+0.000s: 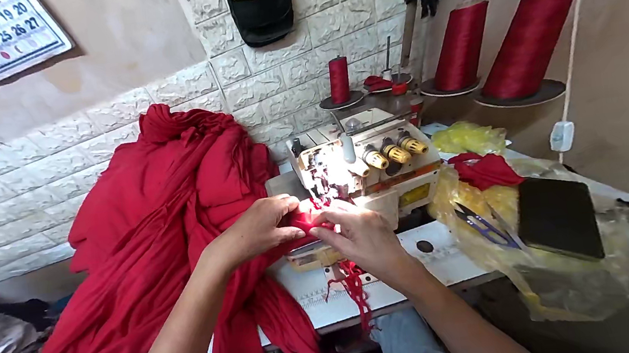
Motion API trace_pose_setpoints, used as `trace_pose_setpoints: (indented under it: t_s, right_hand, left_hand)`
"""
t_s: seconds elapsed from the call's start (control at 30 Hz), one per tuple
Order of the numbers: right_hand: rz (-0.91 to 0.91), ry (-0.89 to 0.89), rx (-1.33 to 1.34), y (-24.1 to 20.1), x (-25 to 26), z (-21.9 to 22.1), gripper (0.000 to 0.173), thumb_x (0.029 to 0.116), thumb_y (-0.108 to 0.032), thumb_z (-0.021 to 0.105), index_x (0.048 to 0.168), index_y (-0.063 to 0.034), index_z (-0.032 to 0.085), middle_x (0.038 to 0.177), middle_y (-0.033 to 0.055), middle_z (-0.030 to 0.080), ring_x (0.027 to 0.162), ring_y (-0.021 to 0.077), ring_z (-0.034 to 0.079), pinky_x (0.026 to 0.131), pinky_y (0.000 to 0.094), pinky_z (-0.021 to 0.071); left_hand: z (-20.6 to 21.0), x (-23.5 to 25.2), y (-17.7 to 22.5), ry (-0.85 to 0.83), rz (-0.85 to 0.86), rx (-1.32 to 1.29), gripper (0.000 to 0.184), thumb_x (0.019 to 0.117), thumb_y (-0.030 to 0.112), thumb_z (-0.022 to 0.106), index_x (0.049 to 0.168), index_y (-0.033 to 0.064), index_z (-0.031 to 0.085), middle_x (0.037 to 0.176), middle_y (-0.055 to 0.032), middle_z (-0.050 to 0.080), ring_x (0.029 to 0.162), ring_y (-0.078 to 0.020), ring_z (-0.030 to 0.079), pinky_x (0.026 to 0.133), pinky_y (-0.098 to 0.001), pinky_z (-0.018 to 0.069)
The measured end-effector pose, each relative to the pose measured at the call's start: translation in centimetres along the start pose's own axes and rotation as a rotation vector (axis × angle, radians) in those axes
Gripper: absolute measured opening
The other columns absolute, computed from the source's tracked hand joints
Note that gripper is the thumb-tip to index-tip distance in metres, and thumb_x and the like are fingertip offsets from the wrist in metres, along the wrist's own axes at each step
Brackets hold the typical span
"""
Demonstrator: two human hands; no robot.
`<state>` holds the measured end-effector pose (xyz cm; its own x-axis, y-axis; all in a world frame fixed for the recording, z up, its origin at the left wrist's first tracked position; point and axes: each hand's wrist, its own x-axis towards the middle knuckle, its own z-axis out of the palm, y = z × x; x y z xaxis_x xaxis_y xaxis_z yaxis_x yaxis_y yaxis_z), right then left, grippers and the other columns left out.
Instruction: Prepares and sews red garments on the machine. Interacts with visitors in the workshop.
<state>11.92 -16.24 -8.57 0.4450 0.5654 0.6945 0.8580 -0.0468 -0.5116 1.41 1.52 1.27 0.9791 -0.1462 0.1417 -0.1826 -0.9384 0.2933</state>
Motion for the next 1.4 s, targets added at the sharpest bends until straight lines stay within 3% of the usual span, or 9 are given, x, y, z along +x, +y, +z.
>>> trace_pose_setpoints:
  t_s: [0.17, 0.3, 0.37, 0.47, 0.67, 0.87, 1.13, 1.3, 1.4]
  right_hand:
    - [0.175, -0.145, 0.240, -1.7, 1.1, -1.3, 0.020, 0.0976, -0.027, 0.065, 0.104, -0.0124, 0.077, 0.085, -0.0003, 0.062, 0.067, 0.0071, 0.048, 0.067, 0.0298, 0.0436]
    - [0.222, -0.081, 0.544, -1.5, 1.8, -0.6, 0.010, 0.0932, -0.019, 0.071, 0.096, -0.0100, 0.076, 0.077, -0.0065, 0.062, 0.056, -0.0038, 0.043, 0.055, 0.0142, 0.0386]
    - [0.233, -0.063, 0.509, -1.1, 1.9, -0.6, 0.011, 0.0926, -0.022, 0.072, 0.096, -0.0126, 0.077, 0.074, -0.0080, 0.061, 0.056, -0.0030, 0.041, 0.055, 0.0169, 0.0365]
    - [0.176, -0.052, 0.337, -0.1, 1.4, -0.7, 0.020, 0.0945, -0.033, 0.069, 0.103, -0.0179, 0.078, 0.088, -0.0059, 0.062, 0.065, 0.0007, 0.044, 0.062, 0.0230, 0.0393]
    - [0.127, -0.043, 0.186, 0.4, 0.7, -0.7, 0.019, 0.0931, -0.029, 0.070, 0.100, -0.0136, 0.077, 0.087, -0.0002, 0.063, 0.069, 0.0069, 0.049, 0.066, 0.0294, 0.0434]
    - [0.127, -0.054, 0.205, 0.1, 0.9, -0.7, 0.020, 0.0955, -0.028, 0.061, 0.101, -0.0129, 0.074, 0.065, -0.0068, 0.048, 0.055, 0.0026, 0.040, 0.055, 0.0233, 0.0367]
    - [0.097, -0.080, 0.002, 0.1, 1.0, -0.8, 0.027, 0.0982, -0.032, 0.065, 0.098, -0.0086, 0.078, 0.089, 0.0092, 0.068, 0.075, 0.0215, 0.061, 0.071, 0.0435, 0.0497]
    - [0.180, 0.037, 0.111, 0.5, 1.0, -0.8, 0.016, 0.0919, -0.023, 0.072, 0.096, -0.0074, 0.076, 0.092, 0.0066, 0.066, 0.072, 0.0152, 0.054, 0.069, 0.0380, 0.0466]
    - [0.254, 0.068, 0.253, 0.9, 1.3, -0.3, 0.014, 0.0893, -0.019, 0.073, 0.095, -0.0077, 0.068, 0.076, -0.0018, 0.058, 0.060, 0.0045, 0.046, 0.060, 0.0249, 0.0416]
  left_hand:
    - [-1.6, 0.7, 5.5, -0.126, -0.211, 0.027, 0.020, 0.0936, 0.004, 0.070, 0.106, -0.0116, 0.066, 0.102, -0.0217, 0.066, 0.094, -0.0257, 0.062, 0.089, -0.0385, 0.0486]
    - [0.2, 0.7, 1.5, -0.036, 0.034, -0.009, 0.026, 0.0901, 0.023, 0.076, 0.098, -0.0006, 0.072, 0.092, -0.0098, 0.065, 0.092, -0.0187, 0.061, 0.084, -0.0354, 0.0488]
    - [0.3, 0.7, 0.7, -0.014, 0.087, -0.002, 0.027, 0.0919, 0.029, 0.073, 0.095, 0.0015, 0.074, 0.089, -0.0072, 0.065, 0.092, -0.0179, 0.060, 0.083, -0.0348, 0.0469]
    - [-0.2, 0.4, 0.4, -0.005, 0.080, 0.013, 0.026, 0.0944, 0.026, 0.070, 0.092, 0.0008, 0.071, 0.089, -0.0080, 0.064, 0.092, -0.0176, 0.060, 0.083, -0.0344, 0.0477]
    - [-0.3, 0.2, 0.3, 0.024, 0.046, 0.017, 0.019, 0.0950, 0.017, 0.070, 0.092, -0.0017, 0.069, 0.089, -0.0098, 0.064, 0.087, -0.0159, 0.061, 0.081, -0.0312, 0.0489]
    - [-0.3, 0.1, 0.2, 0.024, 0.016, 0.006, 0.021, 0.0967, 0.022, 0.069, 0.094, 0.0004, 0.069, 0.090, -0.0075, 0.063, 0.087, -0.0131, 0.060, 0.080, -0.0293, 0.0488]
    - [-0.1, -0.1, -0.1, 0.083, 0.077, 0.039, 0.023, 0.1007, 0.022, 0.062, 0.096, 0.0019, 0.073, 0.091, -0.0066, 0.067, 0.092, -0.0141, 0.062, 0.084, -0.0306, 0.0492]
    - [0.2, 0.1, 0.0, 0.168, 0.067, 0.081, 0.026, 0.1020, 0.022, 0.060, 0.089, 0.0024, 0.072, 0.086, -0.0056, 0.064, 0.087, -0.0142, 0.061, 0.081, -0.0307, 0.0490]
    - [0.4, 0.3, -0.1, 0.218, 0.108, 0.104, 0.028, 0.1022, 0.024, 0.059, 0.088, 0.0042, 0.073, 0.084, -0.0042, 0.065, 0.086, -0.0135, 0.062, 0.078, -0.0308, 0.0491]
